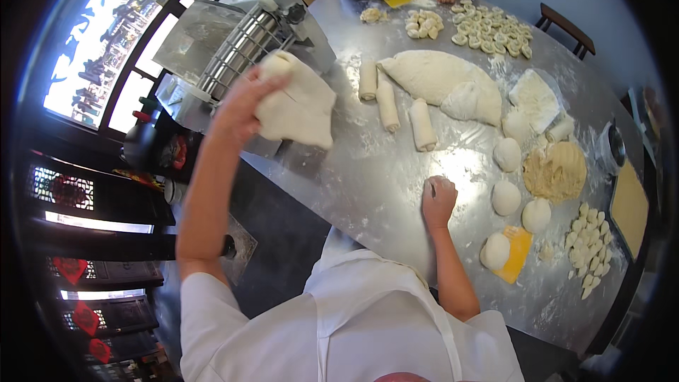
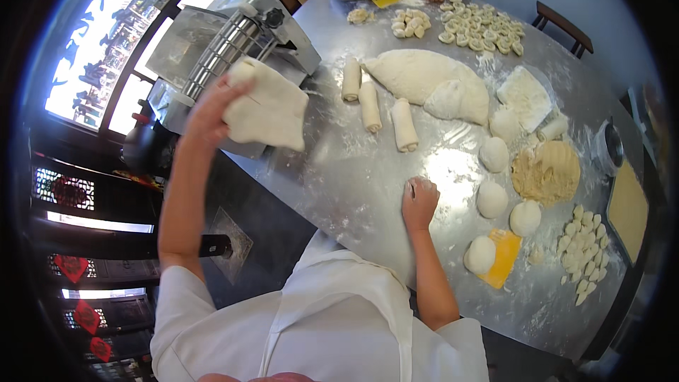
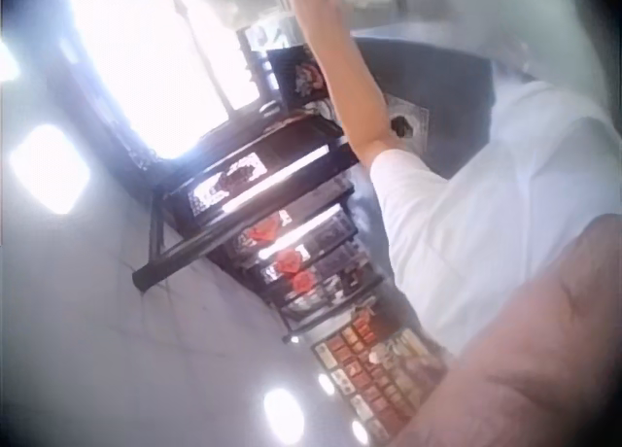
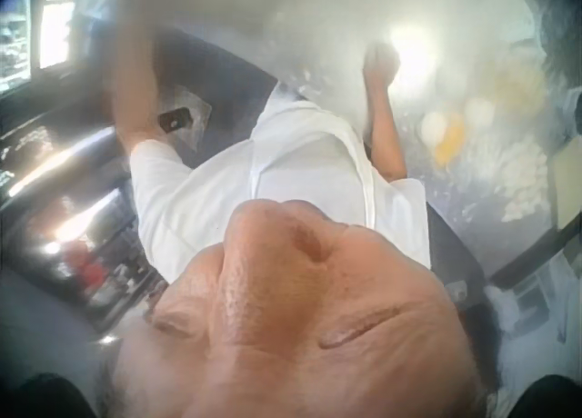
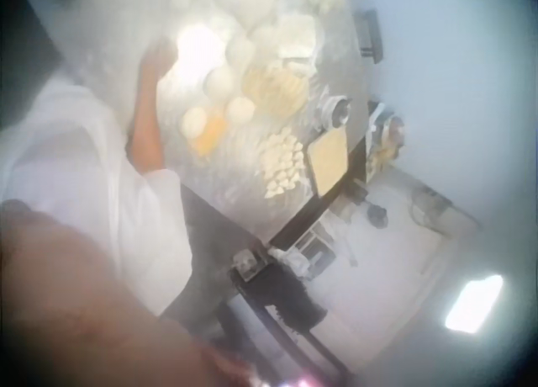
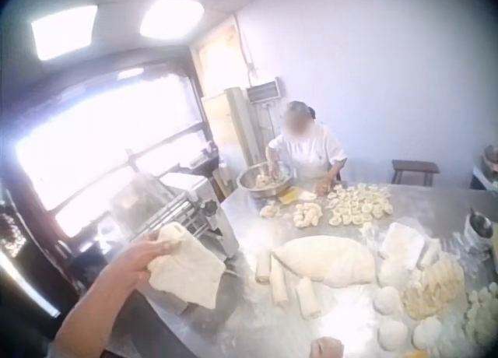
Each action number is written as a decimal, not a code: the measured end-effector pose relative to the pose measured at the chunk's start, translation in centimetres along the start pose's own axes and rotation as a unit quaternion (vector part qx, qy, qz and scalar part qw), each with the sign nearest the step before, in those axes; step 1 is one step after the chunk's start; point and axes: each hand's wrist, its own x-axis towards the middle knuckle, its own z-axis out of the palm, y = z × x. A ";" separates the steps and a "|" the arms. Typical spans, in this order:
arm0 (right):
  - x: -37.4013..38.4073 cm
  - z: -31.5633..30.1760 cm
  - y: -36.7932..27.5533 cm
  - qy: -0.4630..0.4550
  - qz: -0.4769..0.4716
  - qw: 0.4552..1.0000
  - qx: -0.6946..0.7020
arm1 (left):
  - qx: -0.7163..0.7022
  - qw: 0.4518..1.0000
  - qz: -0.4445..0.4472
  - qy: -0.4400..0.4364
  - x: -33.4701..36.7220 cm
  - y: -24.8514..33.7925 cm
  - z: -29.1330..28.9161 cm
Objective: The person repeatedly feeds pieces of dough into a mechanical dough sheeter to flatten them. They then fold the flattened sheets by hand on a stainless steel table and pass them through the machine again. The process involves continuous handling of dough and operating the sheeter.
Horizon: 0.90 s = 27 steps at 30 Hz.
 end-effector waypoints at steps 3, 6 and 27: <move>0.6 0.1 0.3 0.009 -0.006 1.000 0.003 | 0.079 0.993 0.091 -0.007 1.8 9.1 -4.4; 0.7 0.1 0.1 0.006 -0.005 1.000 -0.002 | 0.163 0.976 0.143 0.004 4.5 16.9 -10.1; 0.5 3.2 -2.1 0.022 0.084 0.996 -0.035 | 0.331 0.937 0.100 0.060 24.5 13.7 -32.9</move>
